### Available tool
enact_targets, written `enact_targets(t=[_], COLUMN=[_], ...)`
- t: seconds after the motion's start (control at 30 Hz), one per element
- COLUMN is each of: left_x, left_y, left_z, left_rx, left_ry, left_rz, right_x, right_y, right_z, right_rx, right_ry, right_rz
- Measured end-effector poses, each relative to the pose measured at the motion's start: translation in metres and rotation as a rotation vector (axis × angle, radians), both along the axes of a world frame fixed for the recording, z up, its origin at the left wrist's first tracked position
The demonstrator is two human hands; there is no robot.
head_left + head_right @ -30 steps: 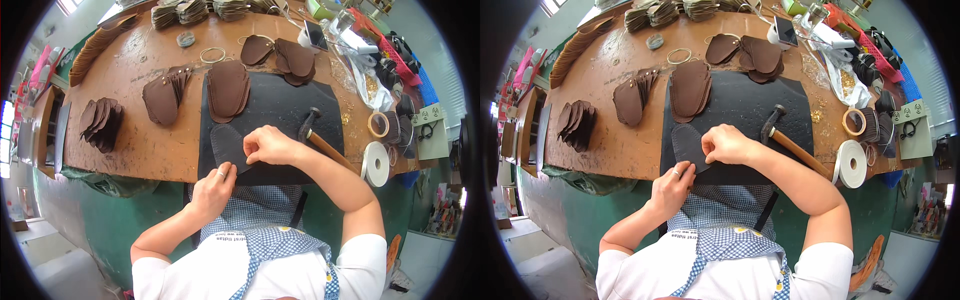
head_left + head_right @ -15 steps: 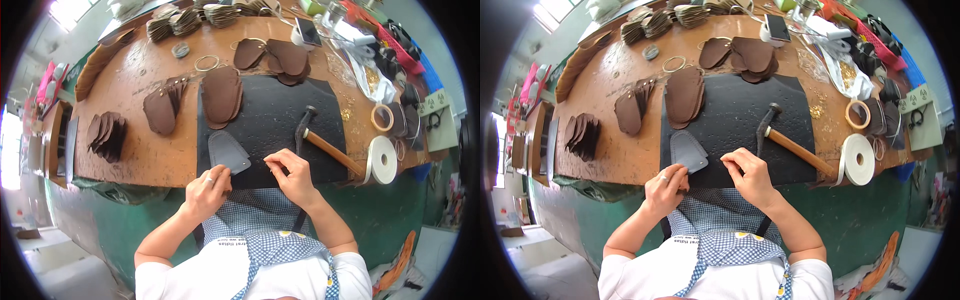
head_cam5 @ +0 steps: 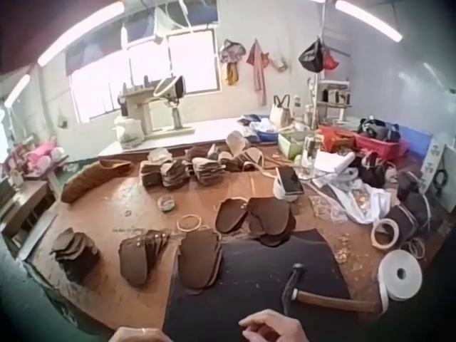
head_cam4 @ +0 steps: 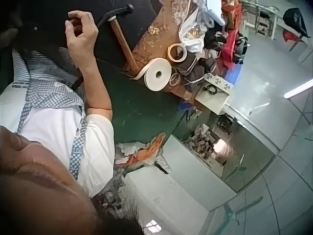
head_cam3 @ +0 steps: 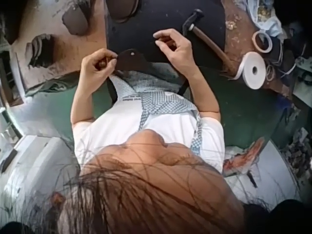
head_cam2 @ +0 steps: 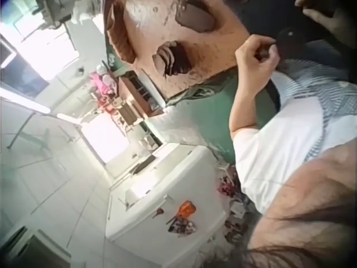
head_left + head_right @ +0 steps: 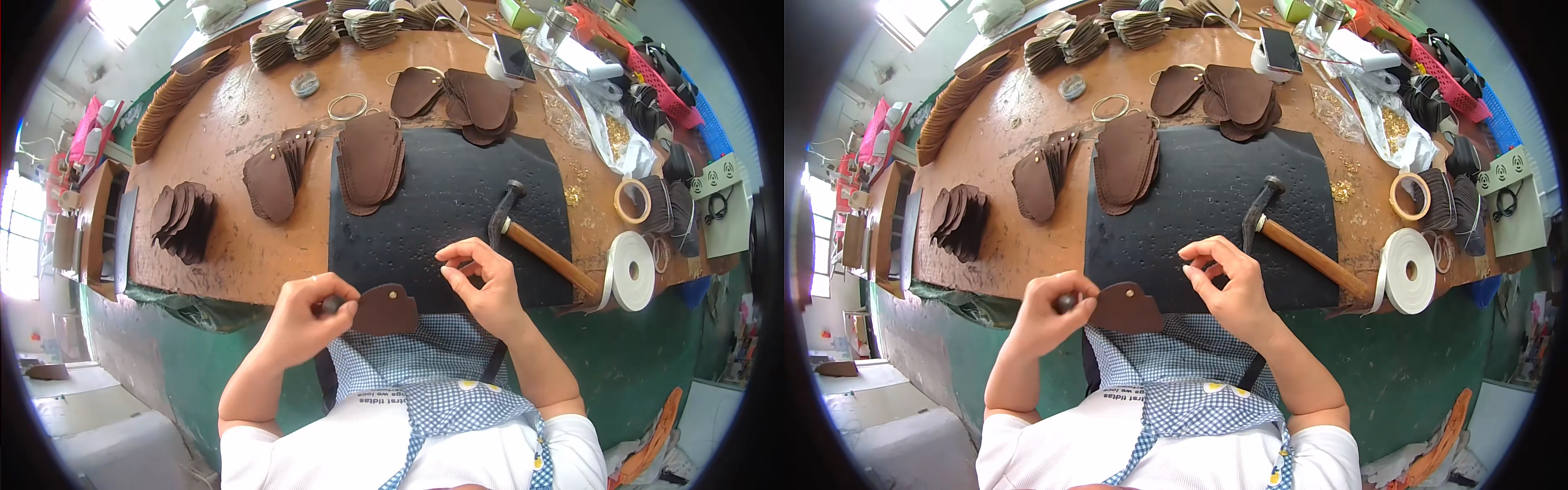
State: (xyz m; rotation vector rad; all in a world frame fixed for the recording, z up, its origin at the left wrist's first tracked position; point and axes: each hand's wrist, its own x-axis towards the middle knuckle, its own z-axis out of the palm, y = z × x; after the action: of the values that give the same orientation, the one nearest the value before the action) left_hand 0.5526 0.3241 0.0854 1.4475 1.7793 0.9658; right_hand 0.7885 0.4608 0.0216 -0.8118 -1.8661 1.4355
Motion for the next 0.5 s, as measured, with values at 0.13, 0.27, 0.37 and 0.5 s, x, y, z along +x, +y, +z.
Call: enact_targets(t=[0.13,0.27,0.37,0.5], left_x=[-0.011,-0.012,-0.011,-0.011], left_y=[0.02,0.043,0.051,0.05], left_z=[-0.042,-0.055,-0.058,-0.06], left_rx=[-0.259,-0.261,-0.258,-0.113], left_ry=[-0.123,-0.052,0.021,0.226], left_rz=[0.045,0.061,0.081,0.094], right_x=[-0.003,-0.012,-0.018,-0.02], right_y=[-0.006,-0.015,-0.014,-0.017], right_z=[-0.006,-0.018,-0.027,-0.031], right_rx=[0.032,0.181,0.519,0.598], right_ry=[-0.025,-0.077,-0.121,-0.176], right_rz=[0.013,0.028,-0.011,-0.008])
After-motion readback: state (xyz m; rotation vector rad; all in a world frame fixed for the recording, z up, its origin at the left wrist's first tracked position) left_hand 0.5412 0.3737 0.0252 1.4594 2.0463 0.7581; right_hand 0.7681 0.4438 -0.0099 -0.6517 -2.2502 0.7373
